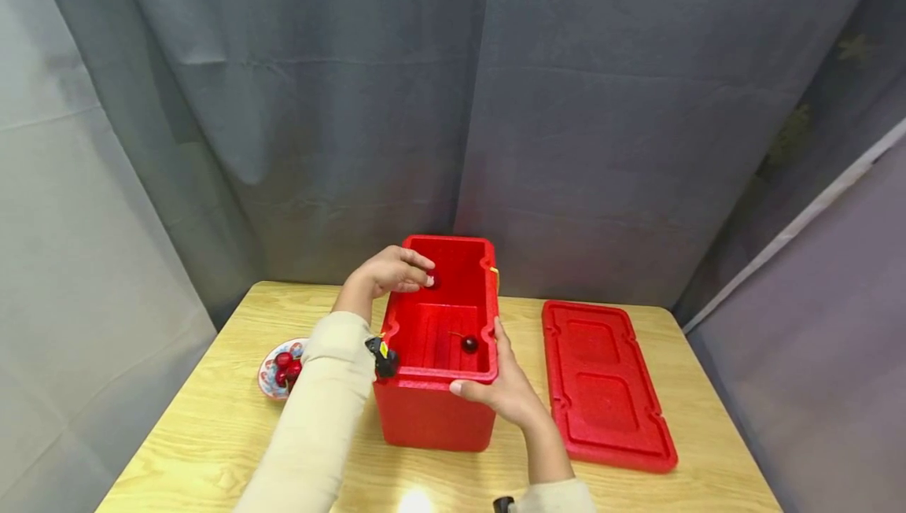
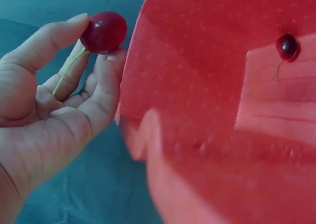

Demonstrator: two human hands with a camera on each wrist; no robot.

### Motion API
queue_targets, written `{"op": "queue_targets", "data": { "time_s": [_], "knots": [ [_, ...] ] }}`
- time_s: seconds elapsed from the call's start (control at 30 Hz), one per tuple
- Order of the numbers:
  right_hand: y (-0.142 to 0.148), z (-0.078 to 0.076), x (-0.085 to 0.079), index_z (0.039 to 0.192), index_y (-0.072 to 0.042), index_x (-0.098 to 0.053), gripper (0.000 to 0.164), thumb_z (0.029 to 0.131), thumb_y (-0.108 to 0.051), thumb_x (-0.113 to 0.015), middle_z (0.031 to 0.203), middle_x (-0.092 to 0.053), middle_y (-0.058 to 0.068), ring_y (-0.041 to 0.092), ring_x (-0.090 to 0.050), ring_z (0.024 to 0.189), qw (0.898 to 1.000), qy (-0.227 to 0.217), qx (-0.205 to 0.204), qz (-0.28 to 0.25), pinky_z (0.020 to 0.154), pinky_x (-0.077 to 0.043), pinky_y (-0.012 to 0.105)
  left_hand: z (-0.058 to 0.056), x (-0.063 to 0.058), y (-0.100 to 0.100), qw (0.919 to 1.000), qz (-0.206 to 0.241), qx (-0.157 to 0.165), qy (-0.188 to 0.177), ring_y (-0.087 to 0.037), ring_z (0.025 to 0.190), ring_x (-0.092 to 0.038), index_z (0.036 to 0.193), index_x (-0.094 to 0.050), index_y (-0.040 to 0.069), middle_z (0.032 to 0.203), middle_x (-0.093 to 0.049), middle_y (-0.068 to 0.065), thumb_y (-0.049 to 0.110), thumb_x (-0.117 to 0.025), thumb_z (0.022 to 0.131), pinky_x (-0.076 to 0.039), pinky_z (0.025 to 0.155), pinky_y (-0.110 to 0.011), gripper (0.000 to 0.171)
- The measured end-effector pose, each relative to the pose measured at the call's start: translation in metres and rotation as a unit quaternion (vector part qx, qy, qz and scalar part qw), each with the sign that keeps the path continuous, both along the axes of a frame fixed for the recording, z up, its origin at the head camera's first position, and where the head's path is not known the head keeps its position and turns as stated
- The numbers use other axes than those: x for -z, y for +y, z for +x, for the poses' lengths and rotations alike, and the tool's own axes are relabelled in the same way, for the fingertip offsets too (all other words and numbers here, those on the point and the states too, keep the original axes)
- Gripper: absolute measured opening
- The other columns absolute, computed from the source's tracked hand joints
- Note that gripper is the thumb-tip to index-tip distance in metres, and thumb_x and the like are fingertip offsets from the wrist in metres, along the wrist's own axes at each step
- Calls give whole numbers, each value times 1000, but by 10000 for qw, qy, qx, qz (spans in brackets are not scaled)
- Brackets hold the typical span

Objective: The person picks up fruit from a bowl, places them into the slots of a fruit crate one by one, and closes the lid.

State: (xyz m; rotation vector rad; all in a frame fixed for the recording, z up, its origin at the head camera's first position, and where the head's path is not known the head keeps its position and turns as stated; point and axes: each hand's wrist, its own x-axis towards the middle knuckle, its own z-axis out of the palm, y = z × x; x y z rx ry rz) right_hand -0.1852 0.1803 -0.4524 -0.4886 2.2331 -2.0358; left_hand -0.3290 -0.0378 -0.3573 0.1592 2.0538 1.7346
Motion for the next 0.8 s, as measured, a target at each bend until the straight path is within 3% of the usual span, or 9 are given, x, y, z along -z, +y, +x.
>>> {"op": "queue_targets", "data": {
  "time_s": [0.23, 0.43, 0.6, 0.7, 0.8],
  "knots": [
    [-2, -1, 1, 148, -20, -6, 107, 70, -15, -80, 135, -38, 10, 34, -46, 115, 9998, 1, 38, 184, 78, -51, 39, -3, 5, 3, 9993, -139, 1, -358, -20, 68, -57, 109, -62, -5, 87, -65, -11, -2, -67, 81, -48, 85, -38, 28],
    [-4, -2, 1, 148, -21, -6, 107, 70, -13, -79, 136, -37, 13, 37, -45, 115, 9998, 111, -96, 99, 78, -51, 39, -1, 5, 1, 9993, -99, 73, -361, -19, 66, -61, 107, -61, -5, 89, -67, -13, 1, -66, 82, -48, 85, -37, 26],
    [-5, -2, 2, 148, -25, -9, 106, 69, -14, -80, 135, -38, 10, 38, -44, 115, 10000, -5, -66, 42, 78, -51, 40, 7, -2, -10, 9994, -292, 178, 109, -22, 80, -62, 109, -61, -1, 95, -66, -11, 6, -68, 82, -47, 87, -39, 28],
    [-4, -3, 3, 148, -24, -9, 106, 69, -14, -80, 135, -38, 9, 38, -44, 115, 10000, -39, -78, 9, 77, -51, 40, 16, -9, -19, 9977, -377, 133, 540, -26, 92, -60, 108, -61, 1, 97, -65, -10, 7, -69, 81, -47, 86, -41, 28],
    [-5, -2, -1, 148, -22, -8, 106, 70, -12, -79, 135, -37, 10, 39, -43, 116, 9999, -72, -131, -25, 77, -51, 41, 27, -16, -26, 9929, -555, 45, 1056, -26, 92, -59, 106, -62, 3, 97, -64, -9, 8, -70, 80, -48, 83, -43, 28]
  ]
}}
